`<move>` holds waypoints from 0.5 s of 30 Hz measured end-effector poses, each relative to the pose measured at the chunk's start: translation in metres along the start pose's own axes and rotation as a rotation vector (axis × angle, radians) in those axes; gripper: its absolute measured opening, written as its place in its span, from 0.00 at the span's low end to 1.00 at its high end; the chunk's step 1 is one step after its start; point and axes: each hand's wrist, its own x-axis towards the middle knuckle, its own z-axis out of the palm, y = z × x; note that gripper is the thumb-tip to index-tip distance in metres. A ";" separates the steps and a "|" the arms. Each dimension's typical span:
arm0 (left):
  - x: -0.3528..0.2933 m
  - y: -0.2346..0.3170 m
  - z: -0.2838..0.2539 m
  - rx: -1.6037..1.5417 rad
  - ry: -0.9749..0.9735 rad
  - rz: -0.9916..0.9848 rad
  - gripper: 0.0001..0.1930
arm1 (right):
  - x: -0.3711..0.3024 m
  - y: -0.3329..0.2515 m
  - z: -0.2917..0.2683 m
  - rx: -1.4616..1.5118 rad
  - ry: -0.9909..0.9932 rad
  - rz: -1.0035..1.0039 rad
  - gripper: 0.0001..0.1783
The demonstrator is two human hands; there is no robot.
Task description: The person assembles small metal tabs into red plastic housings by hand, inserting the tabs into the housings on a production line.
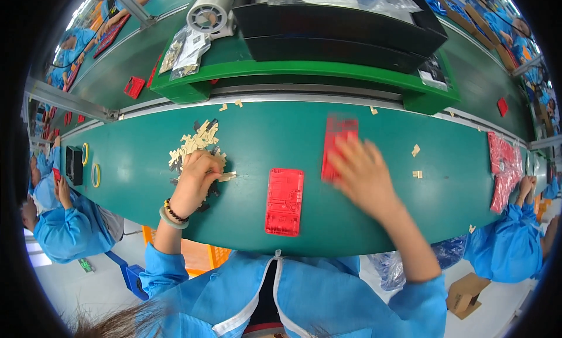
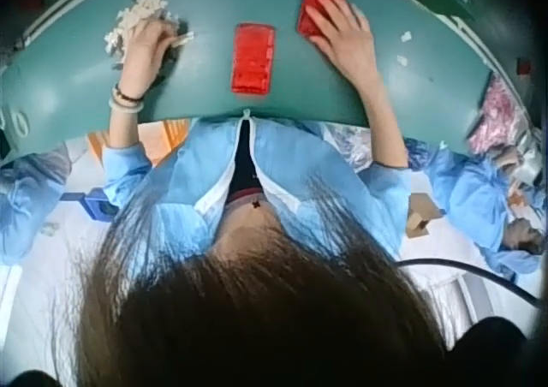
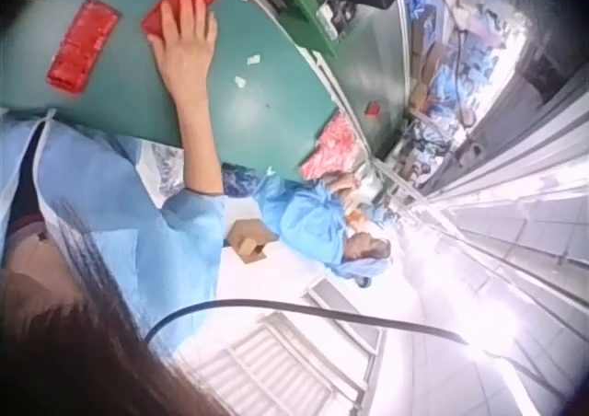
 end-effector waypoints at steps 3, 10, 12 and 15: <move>-0.010 -0.003 0.007 -0.354 0.069 -0.339 0.06 | 0.071 0.058 0.010 -0.252 0.221 0.189 0.28; 0.022 0.041 0.042 -0.822 0.093 -0.363 0.18 | 0.078 -0.065 -0.001 1.133 0.165 0.186 0.23; 0.037 0.058 0.055 -0.944 0.065 -0.327 0.16 | 0.071 -0.073 -0.002 1.210 0.202 0.190 0.22; 0.049 0.068 0.060 -1.068 0.013 -0.318 0.12 | 0.062 -0.067 0.004 1.096 0.373 0.182 0.17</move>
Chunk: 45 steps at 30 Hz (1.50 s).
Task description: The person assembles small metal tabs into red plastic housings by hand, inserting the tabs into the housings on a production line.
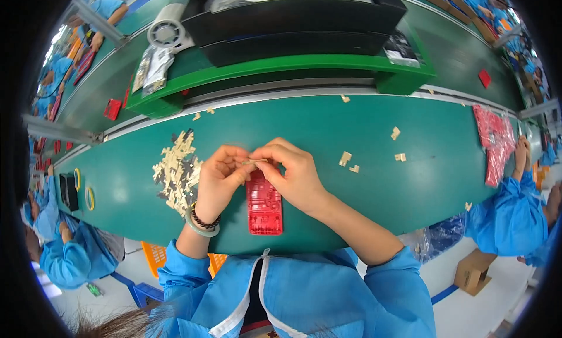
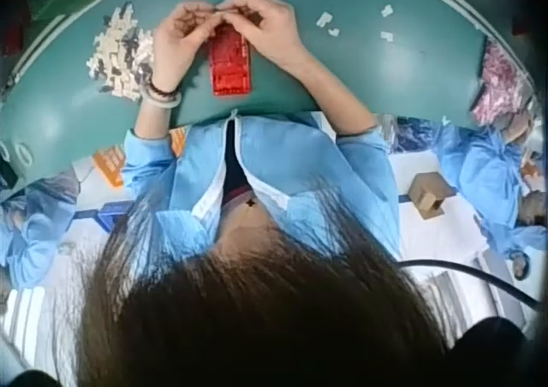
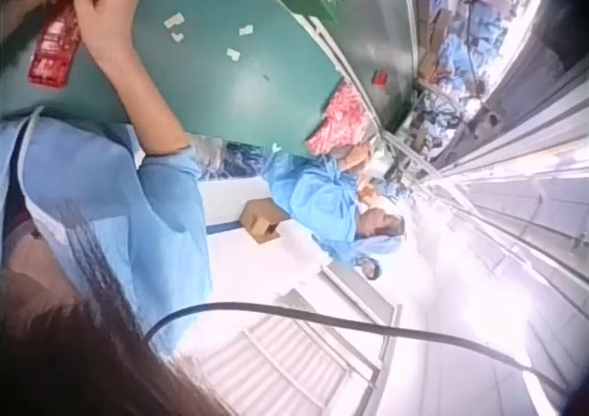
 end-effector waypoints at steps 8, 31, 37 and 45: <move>-0.001 -0.005 0.016 -0.218 0.009 0.029 0.11 | -0.006 0.004 0.010 0.248 0.118 0.287 0.09; -0.008 -0.001 0.003 0.244 -0.059 0.542 0.07 | -0.015 -0.007 -0.003 0.501 -0.079 0.367 0.07; -0.015 0.004 -0.002 0.150 -0.222 0.543 0.07 | -0.010 0.002 -0.069 -0.276 0.096 0.471 0.02; -0.008 -0.006 0.002 0.663 -0.064 0.839 0.11 | -0.002 -0.017 -0.036 -0.049 -0.209 0.211 0.09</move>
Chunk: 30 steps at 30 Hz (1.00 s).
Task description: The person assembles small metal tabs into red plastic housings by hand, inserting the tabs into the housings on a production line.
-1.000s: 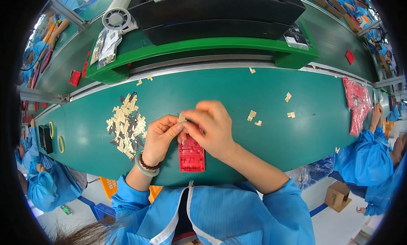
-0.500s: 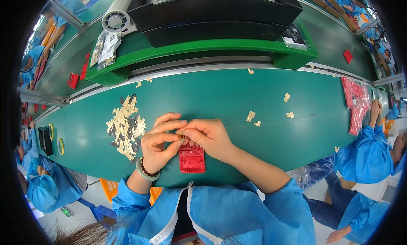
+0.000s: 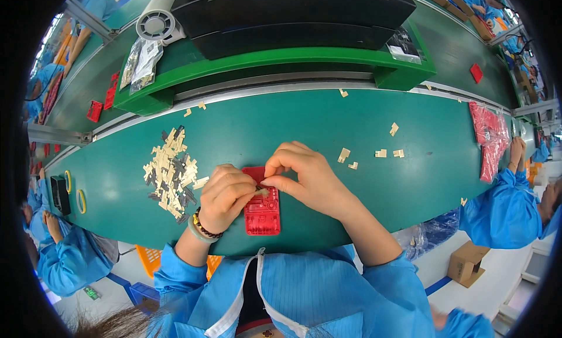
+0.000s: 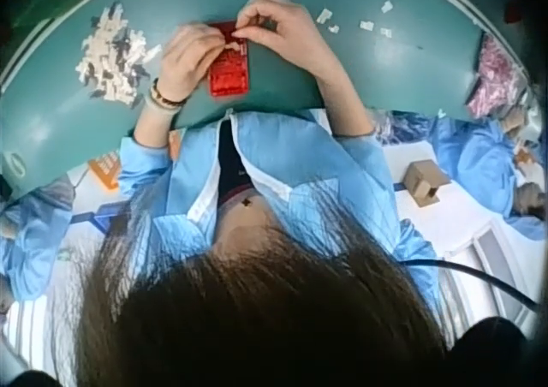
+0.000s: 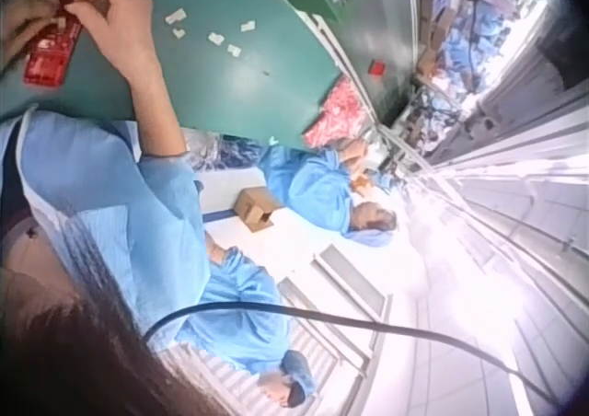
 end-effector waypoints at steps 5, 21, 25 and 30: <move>-0.003 0.000 -0.004 0.126 0.025 0.087 0.12 | 0.003 -0.002 0.007 -0.030 -0.085 -0.098 0.12; 0.001 0.005 -0.005 0.154 -0.071 -0.183 0.19 | -0.018 -0.008 0.014 -0.710 0.229 -0.133 0.15; -0.008 0.007 -0.006 -0.079 -0.055 -0.412 0.21 | 0.006 -0.010 0.038 -0.762 0.299 -0.452 0.11; -0.007 0.013 -0.019 0.198 -0.047 -0.321 0.20 | 0.003 0.010 0.036 -0.034 0.267 0.117 0.04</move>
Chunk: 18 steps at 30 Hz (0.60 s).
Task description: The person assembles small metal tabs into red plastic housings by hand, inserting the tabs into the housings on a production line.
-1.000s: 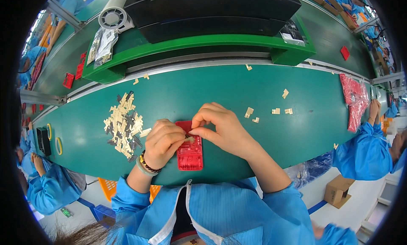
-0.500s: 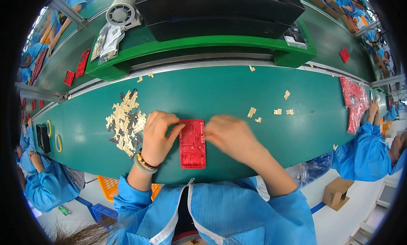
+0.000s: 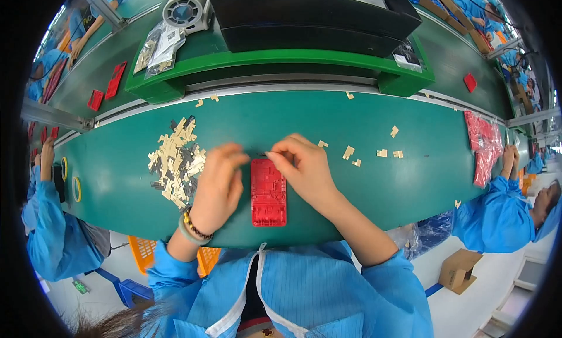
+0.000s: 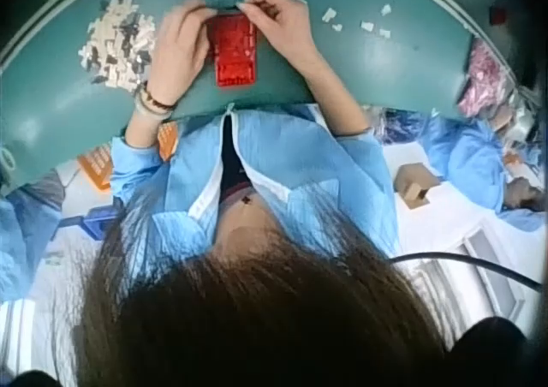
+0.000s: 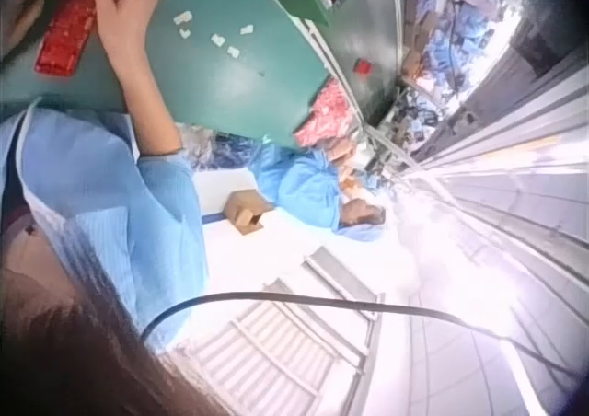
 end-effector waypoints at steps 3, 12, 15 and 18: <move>-0.022 0.007 0.009 0.105 -0.203 0.176 0.18 | -0.015 0.017 0.012 0.357 -0.043 0.280 0.05; -0.035 0.010 0.035 0.380 -0.223 0.226 0.16 | -0.013 0.025 0.023 0.105 0.078 0.171 0.07; -0.034 0.011 0.037 0.367 -0.202 0.229 0.15 | -0.013 0.021 0.024 0.042 0.101 0.148 0.07; -0.035 0.010 0.037 0.343 -0.197 0.213 0.16 | -0.012 0.023 0.027 -0.015 0.125 0.116 0.06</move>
